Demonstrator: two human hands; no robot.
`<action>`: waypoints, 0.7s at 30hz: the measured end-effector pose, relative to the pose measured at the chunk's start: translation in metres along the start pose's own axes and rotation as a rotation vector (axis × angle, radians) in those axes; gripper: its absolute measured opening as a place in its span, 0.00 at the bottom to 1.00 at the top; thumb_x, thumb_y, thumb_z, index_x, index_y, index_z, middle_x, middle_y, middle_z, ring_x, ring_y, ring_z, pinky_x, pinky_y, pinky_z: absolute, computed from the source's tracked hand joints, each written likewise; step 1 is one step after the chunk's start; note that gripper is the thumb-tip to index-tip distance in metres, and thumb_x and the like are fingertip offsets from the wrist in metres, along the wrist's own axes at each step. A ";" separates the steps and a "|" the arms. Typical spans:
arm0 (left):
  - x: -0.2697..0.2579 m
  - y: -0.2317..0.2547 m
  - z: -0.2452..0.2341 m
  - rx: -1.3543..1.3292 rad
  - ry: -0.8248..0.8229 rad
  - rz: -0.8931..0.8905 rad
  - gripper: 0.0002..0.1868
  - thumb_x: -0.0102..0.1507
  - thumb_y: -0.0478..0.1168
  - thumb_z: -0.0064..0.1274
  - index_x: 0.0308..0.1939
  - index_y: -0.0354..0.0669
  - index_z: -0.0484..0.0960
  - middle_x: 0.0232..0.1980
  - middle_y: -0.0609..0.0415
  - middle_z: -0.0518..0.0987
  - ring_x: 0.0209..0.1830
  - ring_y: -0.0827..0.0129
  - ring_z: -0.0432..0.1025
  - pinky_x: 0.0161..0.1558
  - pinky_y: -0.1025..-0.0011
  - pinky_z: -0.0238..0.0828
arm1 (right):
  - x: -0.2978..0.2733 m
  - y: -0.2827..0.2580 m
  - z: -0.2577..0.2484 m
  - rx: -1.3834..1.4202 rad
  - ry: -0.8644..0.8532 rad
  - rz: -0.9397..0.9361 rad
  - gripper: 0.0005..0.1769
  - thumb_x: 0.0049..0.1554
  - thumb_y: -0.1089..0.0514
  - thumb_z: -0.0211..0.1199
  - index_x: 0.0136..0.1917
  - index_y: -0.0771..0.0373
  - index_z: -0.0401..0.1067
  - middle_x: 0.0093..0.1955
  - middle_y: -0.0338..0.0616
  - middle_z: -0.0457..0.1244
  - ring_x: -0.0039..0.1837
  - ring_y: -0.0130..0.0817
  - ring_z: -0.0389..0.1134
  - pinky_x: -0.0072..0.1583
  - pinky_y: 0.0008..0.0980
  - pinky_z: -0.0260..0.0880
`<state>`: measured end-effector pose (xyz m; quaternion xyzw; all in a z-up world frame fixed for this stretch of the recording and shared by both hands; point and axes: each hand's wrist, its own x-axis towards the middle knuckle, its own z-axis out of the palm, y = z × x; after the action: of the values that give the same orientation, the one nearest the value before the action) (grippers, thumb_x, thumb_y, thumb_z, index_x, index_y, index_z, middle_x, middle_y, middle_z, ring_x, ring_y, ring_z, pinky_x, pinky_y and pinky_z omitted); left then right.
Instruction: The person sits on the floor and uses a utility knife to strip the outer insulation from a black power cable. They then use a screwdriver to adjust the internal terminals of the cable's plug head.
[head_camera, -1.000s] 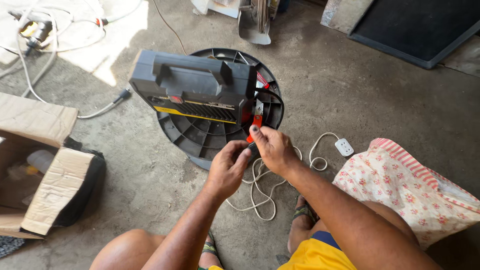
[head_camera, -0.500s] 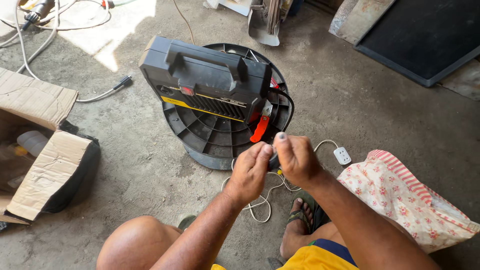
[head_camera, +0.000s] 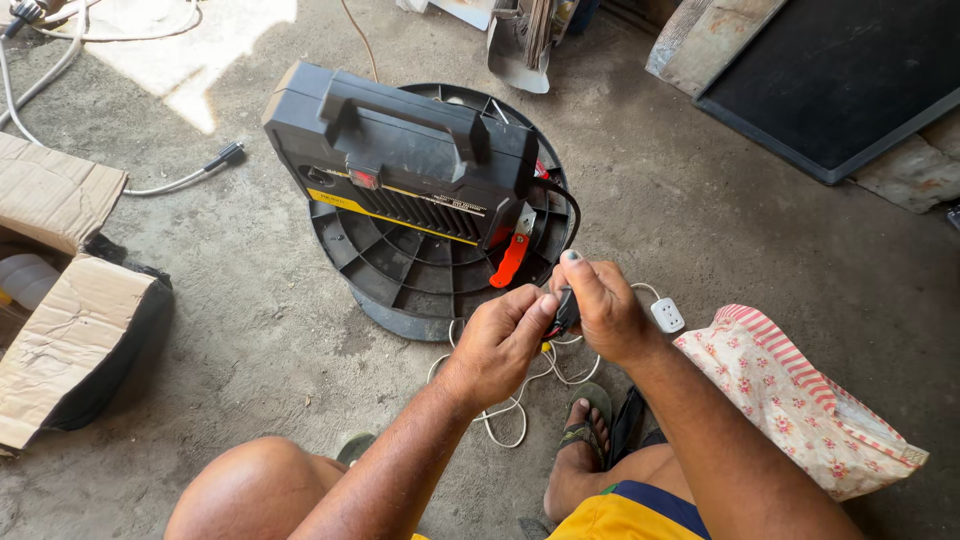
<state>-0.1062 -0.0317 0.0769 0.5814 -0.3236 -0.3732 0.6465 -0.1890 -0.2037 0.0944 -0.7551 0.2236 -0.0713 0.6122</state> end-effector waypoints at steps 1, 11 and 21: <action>0.002 0.000 -0.001 -0.022 0.011 -0.029 0.22 0.74 0.52 0.43 0.36 0.37 0.77 0.26 0.60 0.72 0.26 0.77 0.66 0.29 0.73 0.66 | 0.003 0.000 0.000 -0.002 0.003 0.017 0.29 0.67 0.41 0.43 0.32 0.61 0.66 0.25 0.35 0.57 0.27 0.25 0.56 0.31 0.28 0.56; 0.000 0.005 -0.014 -0.157 -0.066 -0.092 0.14 0.68 0.46 0.52 0.49 0.38 0.80 0.37 0.59 0.82 0.37 0.76 0.79 0.40 0.75 0.78 | 0.014 -0.006 -0.008 -0.310 0.149 -0.147 0.32 0.68 0.39 0.45 0.30 0.59 0.65 0.25 0.33 0.57 0.30 0.22 0.58 0.35 0.30 0.60; -0.002 -0.003 -0.018 -0.587 -0.210 -0.278 0.12 0.69 0.43 0.53 0.47 0.36 0.80 0.37 0.55 0.82 0.36 0.70 0.81 0.40 0.70 0.82 | 0.006 -0.007 -0.019 -0.021 -0.148 -0.156 0.32 0.69 0.38 0.46 0.32 0.60 0.64 0.27 0.36 0.56 0.32 0.24 0.56 0.35 0.30 0.56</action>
<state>-0.0917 -0.0208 0.0723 0.3676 -0.1848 -0.5929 0.6922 -0.1889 -0.2221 0.1042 -0.7799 0.1188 -0.0603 0.6115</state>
